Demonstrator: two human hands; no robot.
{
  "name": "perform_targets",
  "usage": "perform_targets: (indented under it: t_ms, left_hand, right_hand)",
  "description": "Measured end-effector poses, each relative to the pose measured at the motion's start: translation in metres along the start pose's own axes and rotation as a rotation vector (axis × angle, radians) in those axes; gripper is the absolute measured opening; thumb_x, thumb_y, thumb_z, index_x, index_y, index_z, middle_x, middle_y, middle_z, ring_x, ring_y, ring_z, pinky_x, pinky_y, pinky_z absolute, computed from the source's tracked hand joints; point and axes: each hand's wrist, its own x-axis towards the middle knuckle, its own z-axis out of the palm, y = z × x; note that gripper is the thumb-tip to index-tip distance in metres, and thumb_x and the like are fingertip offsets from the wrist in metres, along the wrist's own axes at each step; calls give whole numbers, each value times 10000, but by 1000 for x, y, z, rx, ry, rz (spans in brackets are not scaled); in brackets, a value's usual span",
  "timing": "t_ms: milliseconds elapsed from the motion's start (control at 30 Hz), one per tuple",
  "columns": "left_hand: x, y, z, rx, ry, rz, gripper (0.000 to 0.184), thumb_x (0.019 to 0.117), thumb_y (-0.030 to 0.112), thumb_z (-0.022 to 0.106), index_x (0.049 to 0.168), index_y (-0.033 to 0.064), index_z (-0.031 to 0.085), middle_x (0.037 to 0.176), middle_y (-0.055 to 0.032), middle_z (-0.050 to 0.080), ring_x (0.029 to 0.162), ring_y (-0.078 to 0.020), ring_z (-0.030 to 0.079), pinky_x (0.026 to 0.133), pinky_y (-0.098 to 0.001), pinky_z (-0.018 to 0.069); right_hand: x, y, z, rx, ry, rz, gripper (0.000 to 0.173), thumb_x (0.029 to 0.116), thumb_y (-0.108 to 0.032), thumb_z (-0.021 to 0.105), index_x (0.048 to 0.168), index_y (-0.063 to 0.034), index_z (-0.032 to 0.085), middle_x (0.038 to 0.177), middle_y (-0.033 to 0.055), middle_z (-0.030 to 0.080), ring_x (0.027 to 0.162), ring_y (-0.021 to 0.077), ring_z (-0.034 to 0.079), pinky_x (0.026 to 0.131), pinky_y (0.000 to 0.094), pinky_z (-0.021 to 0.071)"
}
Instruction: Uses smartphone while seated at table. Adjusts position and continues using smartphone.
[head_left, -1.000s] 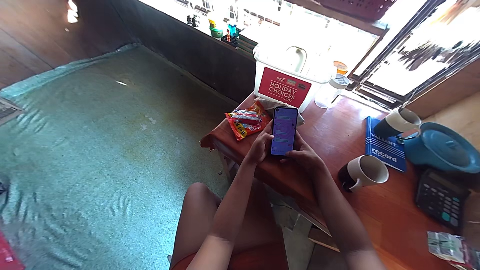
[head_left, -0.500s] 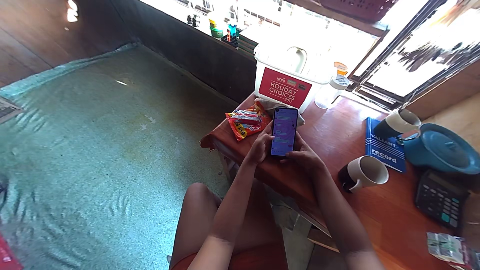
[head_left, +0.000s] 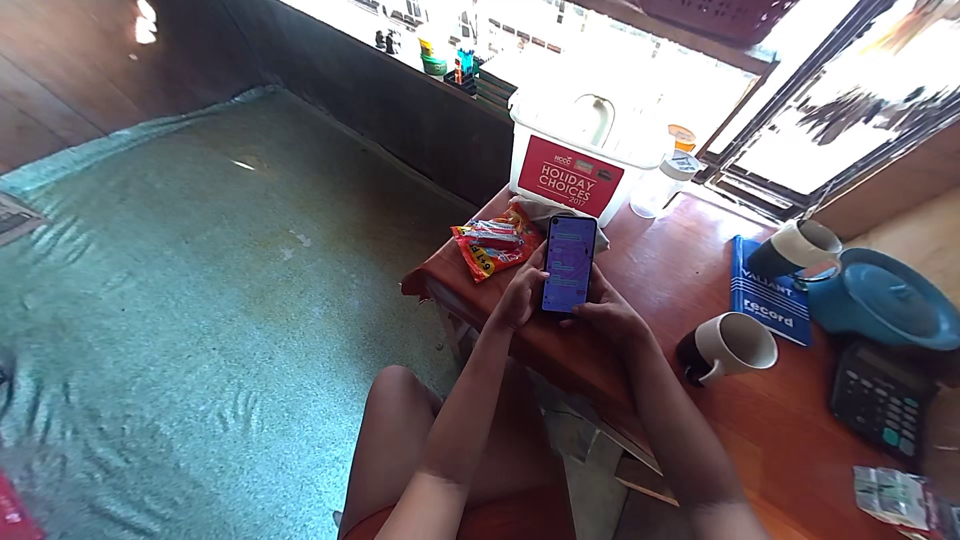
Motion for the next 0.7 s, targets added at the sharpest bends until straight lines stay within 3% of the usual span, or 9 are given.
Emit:
perform_targets:
  t_ms: [700]
  left_hand:
    - [0, -1, 0, -7, 13, -14, 671, 982, 126, 295, 1636, 145, 144, 1596, -122, 365, 1362, -214, 493, 1105, -433, 445]
  right_hand:
    - [0, 0, -2, 40, -49, 1, 850, 798, 156, 554, 1500, -209, 243, 1315, 111, 634, 1123, 296, 688, 777, 484, 641]
